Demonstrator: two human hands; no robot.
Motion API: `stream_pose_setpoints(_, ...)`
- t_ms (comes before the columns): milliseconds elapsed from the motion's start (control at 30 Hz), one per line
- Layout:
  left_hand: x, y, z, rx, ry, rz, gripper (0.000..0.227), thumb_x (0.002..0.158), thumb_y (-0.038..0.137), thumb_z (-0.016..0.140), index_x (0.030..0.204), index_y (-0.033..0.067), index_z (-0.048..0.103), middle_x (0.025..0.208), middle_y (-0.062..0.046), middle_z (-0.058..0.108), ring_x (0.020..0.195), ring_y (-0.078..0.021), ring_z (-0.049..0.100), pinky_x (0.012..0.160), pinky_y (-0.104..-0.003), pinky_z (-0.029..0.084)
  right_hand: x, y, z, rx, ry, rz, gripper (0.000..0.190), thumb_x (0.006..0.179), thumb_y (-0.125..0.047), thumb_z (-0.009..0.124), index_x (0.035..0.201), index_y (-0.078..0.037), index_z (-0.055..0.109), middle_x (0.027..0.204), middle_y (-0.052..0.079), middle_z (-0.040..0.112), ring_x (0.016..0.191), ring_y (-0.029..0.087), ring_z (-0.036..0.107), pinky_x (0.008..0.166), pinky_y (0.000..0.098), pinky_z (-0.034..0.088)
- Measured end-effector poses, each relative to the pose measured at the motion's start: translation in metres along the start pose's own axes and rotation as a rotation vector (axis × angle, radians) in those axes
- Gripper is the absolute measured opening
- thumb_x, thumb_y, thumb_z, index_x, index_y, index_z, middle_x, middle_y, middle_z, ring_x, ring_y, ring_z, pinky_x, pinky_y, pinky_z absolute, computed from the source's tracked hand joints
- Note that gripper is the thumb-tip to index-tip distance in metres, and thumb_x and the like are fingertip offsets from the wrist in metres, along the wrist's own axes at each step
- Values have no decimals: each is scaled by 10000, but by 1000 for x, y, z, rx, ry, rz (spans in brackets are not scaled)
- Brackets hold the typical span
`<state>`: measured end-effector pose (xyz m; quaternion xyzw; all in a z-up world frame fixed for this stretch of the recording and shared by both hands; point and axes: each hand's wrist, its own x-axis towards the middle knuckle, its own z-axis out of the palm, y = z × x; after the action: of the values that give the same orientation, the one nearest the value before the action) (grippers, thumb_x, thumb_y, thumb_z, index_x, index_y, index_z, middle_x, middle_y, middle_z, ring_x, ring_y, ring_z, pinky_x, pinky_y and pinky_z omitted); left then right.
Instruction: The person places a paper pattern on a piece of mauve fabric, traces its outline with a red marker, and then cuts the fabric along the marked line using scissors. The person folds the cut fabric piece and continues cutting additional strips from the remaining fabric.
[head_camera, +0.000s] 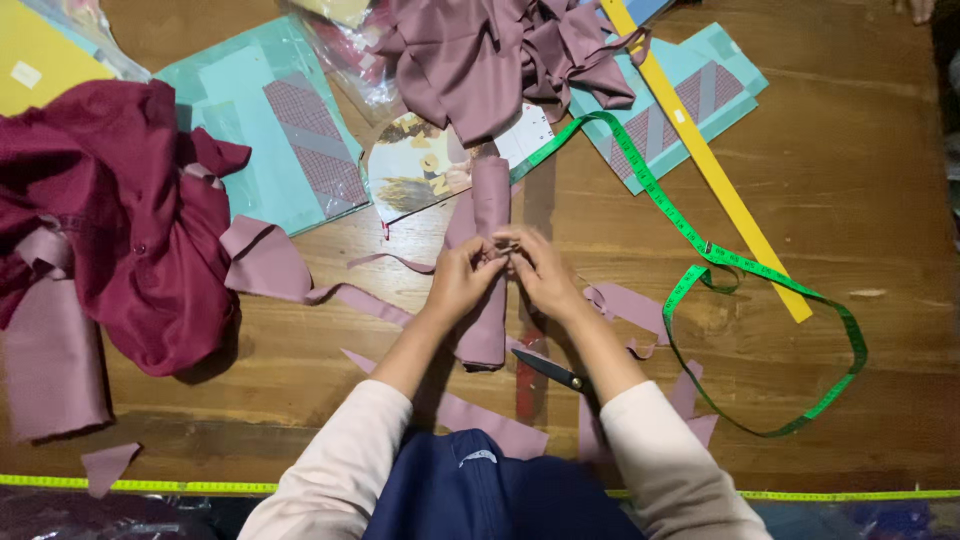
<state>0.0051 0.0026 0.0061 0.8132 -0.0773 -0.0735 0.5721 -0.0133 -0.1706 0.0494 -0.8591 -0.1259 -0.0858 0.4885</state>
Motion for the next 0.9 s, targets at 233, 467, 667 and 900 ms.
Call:
stream_pose_setpoints(233,7,-5,-3,31,-44,-135,135,888,197,754,881,99,662,745,-130,700,724,-305,675,668,-392,512,-7,9,3,-30,-31,300,153,863,-50,755,991,-118,803,837,113,730,832,265,698,774,365,557)
stream_pose_setpoints(467,9,10,-12,119,-77,-36,116,735,112,791,774,99,683,796,-104,753,833,-341,731,745,-417,564,-13,40,13,-179,-139,556,135,823,-217,742,949,-250,779,783,58,707,815,271,724,756,384,560)
stream_pose_setpoints(667,2,9,-9,693,68,712,154,887,229,699,875,152,565,826,-21,609,777,-190,670,647,-293,538,4,61,23,-135,-206,206,176,949,-157,693,1085,-216,788,990,83,741,1020,329,716,908,431,559)
stream_pose_setpoints(900,3,0,-6,789,197,845,205,924,181,668,811,115,510,812,-56,462,751,-254,563,653,-342,477,5,54,17,-153,-208,214,144,930,-125,694,1044,-189,754,945,98,733,992,352,722,895,447,567)
